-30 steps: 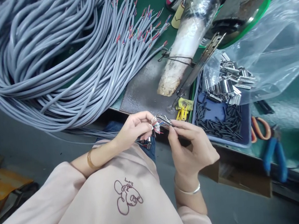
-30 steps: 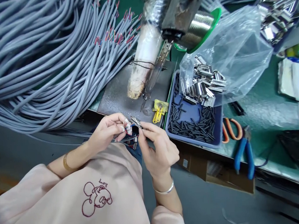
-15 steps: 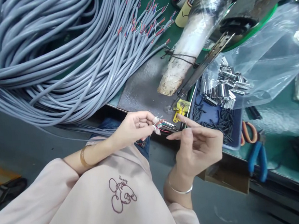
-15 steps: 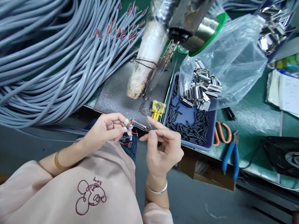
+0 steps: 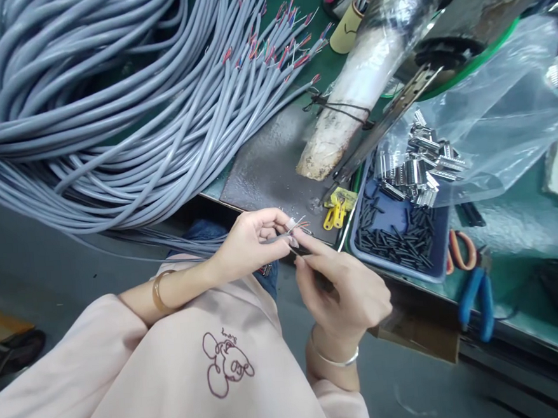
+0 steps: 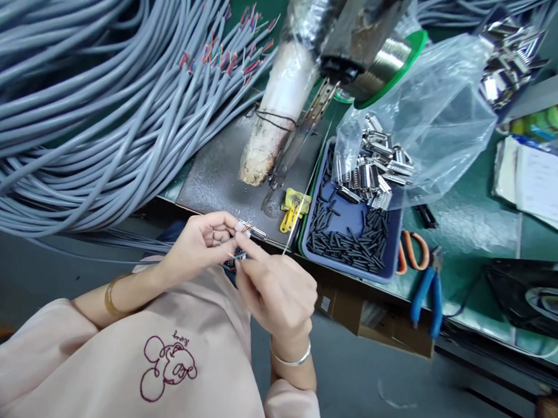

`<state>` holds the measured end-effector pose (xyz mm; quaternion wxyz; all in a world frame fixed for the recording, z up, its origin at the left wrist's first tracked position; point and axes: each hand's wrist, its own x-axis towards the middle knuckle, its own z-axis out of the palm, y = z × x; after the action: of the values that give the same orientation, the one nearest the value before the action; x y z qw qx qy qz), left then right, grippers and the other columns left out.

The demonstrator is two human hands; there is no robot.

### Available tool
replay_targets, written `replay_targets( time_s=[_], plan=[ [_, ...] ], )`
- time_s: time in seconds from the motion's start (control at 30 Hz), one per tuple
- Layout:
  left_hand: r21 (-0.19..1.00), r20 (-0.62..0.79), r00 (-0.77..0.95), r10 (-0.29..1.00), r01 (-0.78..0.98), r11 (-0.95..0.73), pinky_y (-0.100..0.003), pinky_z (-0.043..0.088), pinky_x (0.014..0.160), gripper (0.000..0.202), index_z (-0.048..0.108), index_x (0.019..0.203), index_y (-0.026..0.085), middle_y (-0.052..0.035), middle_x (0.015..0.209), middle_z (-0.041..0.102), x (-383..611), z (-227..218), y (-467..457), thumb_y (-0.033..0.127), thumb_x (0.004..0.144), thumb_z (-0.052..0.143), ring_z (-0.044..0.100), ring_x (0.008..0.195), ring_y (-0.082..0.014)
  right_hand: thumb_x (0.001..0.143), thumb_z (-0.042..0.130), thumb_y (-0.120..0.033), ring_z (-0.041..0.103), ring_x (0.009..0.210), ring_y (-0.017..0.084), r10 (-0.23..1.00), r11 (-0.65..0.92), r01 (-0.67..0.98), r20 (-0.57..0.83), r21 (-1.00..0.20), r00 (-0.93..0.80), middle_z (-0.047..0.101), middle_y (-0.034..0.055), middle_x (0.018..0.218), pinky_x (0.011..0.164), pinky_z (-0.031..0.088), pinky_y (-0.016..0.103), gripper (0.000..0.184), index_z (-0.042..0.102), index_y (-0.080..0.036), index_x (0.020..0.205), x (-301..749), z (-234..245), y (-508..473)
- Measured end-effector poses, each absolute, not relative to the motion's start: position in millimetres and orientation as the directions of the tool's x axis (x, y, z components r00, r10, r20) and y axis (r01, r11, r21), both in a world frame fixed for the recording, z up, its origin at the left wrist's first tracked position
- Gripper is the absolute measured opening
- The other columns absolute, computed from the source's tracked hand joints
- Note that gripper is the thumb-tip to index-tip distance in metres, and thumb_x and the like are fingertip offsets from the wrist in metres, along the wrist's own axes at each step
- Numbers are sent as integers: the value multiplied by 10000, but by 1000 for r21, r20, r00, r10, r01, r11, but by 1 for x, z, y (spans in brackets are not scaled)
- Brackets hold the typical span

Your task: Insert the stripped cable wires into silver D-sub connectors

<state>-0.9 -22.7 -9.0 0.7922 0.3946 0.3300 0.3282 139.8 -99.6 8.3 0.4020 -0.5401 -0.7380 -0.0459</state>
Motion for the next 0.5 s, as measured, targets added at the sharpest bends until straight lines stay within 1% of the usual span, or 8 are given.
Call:
replay_targets(
  time_s=[0.07, 0.1, 0.2, 0.27, 0.4, 0.5],
  plan=[
    [841, -273, 572, 773, -249, 481, -163, 423, 539, 175, 636, 789, 127, 37, 678, 627, -1, -9, -23, 125, 637, 722, 545, 566, -49, 876, 717, -77, 794, 802, 159, 801, 428, 793, 588, -434, -111, 815, 61, 1057, 669, 614, 242, 157, 650, -212, 917, 140, 7, -101],
    [839, -278, 574, 770, -245, 486, -163, 421, 539, 172, 637, 789, 127, 37, 674, 624, 0, -9, -24, 131, 641, 724, 541, 565, -49, 880, 709, -78, 797, 830, 168, 809, 416, 780, 582, -469, -81, 816, 61, 1052, 686, 624, 251, 153, 651, -213, 924, 141, 6, -101],
    [833, -273, 576, 770, -259, 489, -157, 387, 510, 154, 628, 774, 131, 54, 628, 593, 1, -8, -24, 153, 669, 739, 488, 521, -31, 868, 707, -57, 803, 875, 196, 769, 357, 758, 632, -546, 93, 815, 36, 951, 658, 627, 254, 177, 650, -204, 947, 144, -2, -102],
    [834, -260, 579, 773, -270, 482, -154, 373, 493, 151, 622, 761, 138, 62, 612, 584, 1, -9, -24, 162, 686, 750, 459, 498, -23, 862, 713, -54, 804, 911, 219, 753, 333, 749, 639, -572, 154, 799, 3, 853, 645, 625, 256, 185, 643, -206, 943, 145, -6, -101],
    [851, -229, 574, 786, -275, 448, -159, 408, 502, 117, 633, 770, 141, 35, 641, 643, 0, -12, -24, 178, 738, 739, 477, 495, -30, 856, 720, -52, 802, 946, 224, 764, 331, 758, 631, -562, 135, 784, -26, 788, 657, 618, 241, 189, 641, -212, 920, 144, -6, -99],
    [866, -198, 568, 799, -281, 414, -169, 450, 540, 89, 641, 777, 143, 25, 648, 661, 0, -13, -23, 174, 753, 721, 518, 520, -44, 854, 735, -63, 806, 870, 196, 759, 332, 792, 644, -513, 99, 804, -19, 839, 616, 591, 218, 183, 649, -211, 918, 143, -2, -99]
  ],
)
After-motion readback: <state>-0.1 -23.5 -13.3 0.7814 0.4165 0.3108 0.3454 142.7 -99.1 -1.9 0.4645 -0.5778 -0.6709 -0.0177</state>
